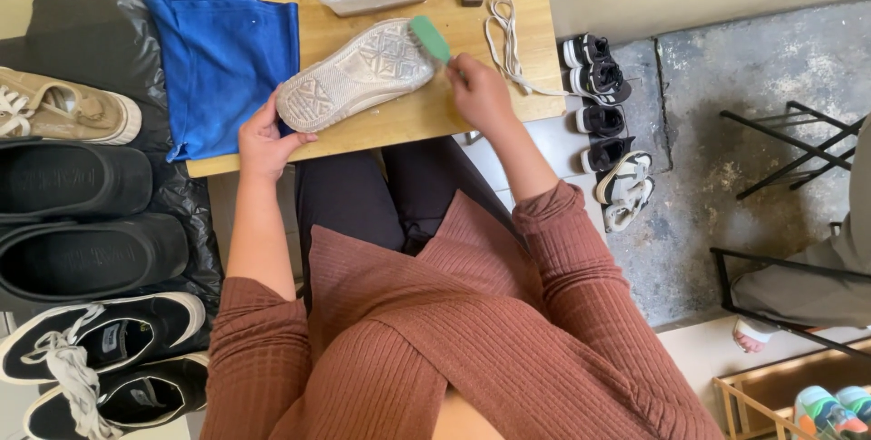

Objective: The person scrubs the sole and upper of a single grey sneaker using a green brush and soapy water from a plastic container. They repeatedly dip the brush into the solution and scrub different parts of the shoe, including the sole, sides, and toe cap.

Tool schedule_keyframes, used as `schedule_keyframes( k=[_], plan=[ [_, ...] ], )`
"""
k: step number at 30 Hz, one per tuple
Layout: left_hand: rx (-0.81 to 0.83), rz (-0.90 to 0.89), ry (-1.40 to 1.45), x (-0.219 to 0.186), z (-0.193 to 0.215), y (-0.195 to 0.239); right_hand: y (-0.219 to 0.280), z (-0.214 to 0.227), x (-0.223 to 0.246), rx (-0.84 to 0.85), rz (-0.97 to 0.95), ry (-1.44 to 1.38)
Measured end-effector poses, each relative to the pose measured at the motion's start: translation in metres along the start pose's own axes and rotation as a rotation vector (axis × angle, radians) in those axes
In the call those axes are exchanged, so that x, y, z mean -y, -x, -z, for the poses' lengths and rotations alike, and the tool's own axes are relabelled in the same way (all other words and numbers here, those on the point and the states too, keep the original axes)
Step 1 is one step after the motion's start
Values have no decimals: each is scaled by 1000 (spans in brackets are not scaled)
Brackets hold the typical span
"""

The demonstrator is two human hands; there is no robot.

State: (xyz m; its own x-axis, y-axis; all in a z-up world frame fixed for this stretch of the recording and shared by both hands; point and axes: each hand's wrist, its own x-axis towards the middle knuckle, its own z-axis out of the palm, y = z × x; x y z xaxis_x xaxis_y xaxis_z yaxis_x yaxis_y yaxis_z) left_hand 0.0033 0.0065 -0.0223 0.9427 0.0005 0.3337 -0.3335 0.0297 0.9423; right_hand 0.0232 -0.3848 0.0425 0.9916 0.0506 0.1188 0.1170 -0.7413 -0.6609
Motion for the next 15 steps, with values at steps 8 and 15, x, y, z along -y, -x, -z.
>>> schedule_keyframes(
  k=[8,15],
  plan=[
    [-8,-70,-58,20,8,2,4,-33,19,-69,20,31],
    [-2,-97,-131,14,7,3,43,-62,80,-143,326,147]
  ],
)
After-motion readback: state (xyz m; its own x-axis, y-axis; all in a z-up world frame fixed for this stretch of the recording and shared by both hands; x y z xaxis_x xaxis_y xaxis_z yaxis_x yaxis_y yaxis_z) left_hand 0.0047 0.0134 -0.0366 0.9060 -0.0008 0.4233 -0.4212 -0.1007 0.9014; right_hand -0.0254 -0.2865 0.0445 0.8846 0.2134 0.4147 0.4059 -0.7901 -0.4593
